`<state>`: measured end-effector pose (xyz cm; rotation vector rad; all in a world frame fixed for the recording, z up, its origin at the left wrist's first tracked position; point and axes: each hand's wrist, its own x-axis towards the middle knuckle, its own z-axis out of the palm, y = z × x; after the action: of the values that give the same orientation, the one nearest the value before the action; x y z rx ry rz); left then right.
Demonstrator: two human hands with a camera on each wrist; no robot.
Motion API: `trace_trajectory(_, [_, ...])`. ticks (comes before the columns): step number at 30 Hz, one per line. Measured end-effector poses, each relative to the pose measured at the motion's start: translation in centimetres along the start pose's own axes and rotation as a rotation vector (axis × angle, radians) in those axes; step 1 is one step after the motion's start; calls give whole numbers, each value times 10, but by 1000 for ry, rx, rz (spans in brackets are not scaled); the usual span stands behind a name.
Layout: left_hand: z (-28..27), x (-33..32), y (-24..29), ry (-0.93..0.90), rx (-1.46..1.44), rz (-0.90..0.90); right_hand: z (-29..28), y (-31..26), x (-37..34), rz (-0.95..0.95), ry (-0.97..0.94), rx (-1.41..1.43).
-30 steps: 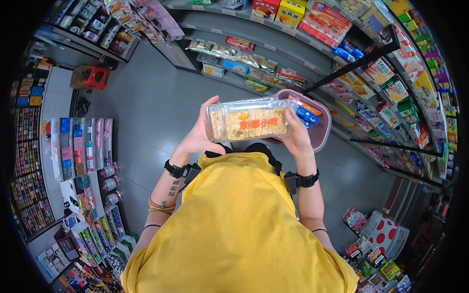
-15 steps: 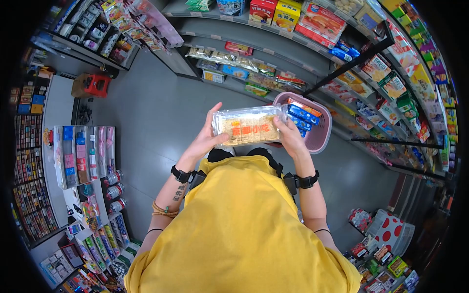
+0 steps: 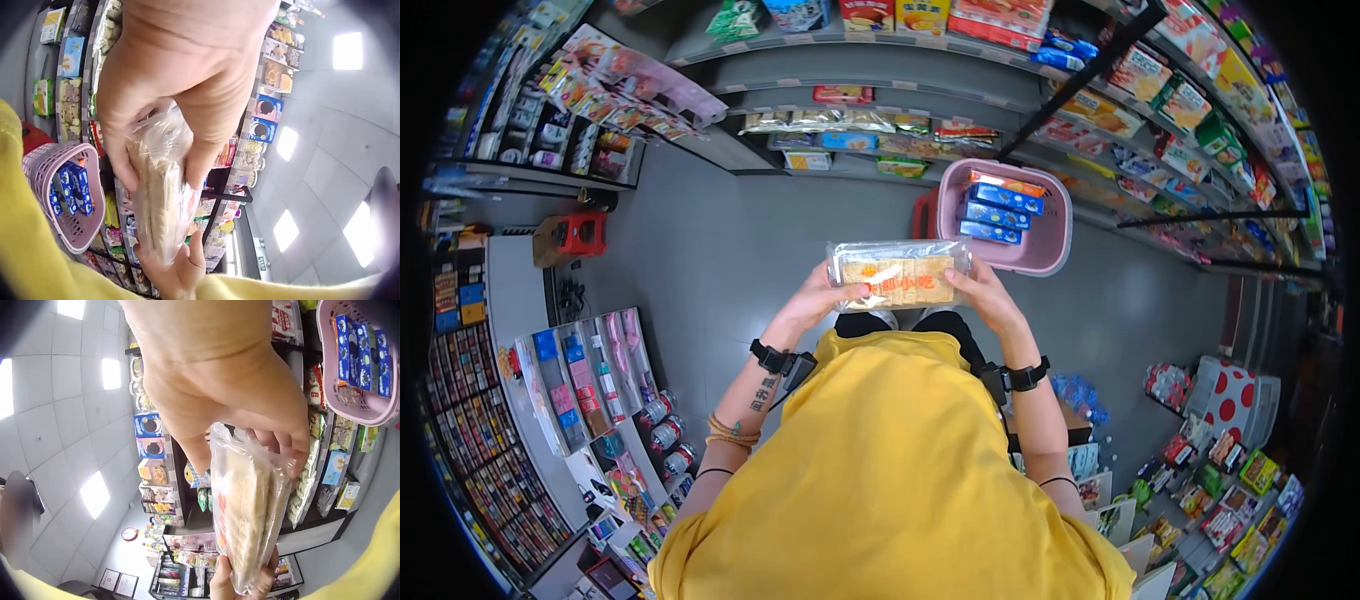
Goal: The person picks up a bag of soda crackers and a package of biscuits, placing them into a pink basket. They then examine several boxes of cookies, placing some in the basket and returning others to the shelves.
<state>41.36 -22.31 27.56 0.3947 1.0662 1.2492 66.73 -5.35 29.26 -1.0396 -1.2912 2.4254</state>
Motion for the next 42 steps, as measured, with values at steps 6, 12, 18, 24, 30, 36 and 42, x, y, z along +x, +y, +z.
trace_trajectory(6, [10, 38, 1, -46, -66, -148, -38, 11, -19, -33, 67, 162])
trace_trajectory(12, [20, 91, 8, 68, -118, -159, -133, 26, -30, -19, 325, 252])
trace_trajectory(18, [26, 157, 24, 206, -47, -149, -259, 116, -34, 94, 649, 306])
trace_trajectory(24, [20, 240, 32, 286, -60, -182, -319, 180, -39, 242, 814, 412])
trace_trajectory(30, [-19, 343, 29, 256, -122, -275, -325, 237, -55, 337, 981, 468])
trace_trajectory(36, [-50, 424, 38, 182, -171, -388, -286, 257, -61, 363, 1115, 543])
trace_trajectory(42, [-70, 476, 52, 91, -139, -385, -220, 224, -33, 262, 1173, 575])
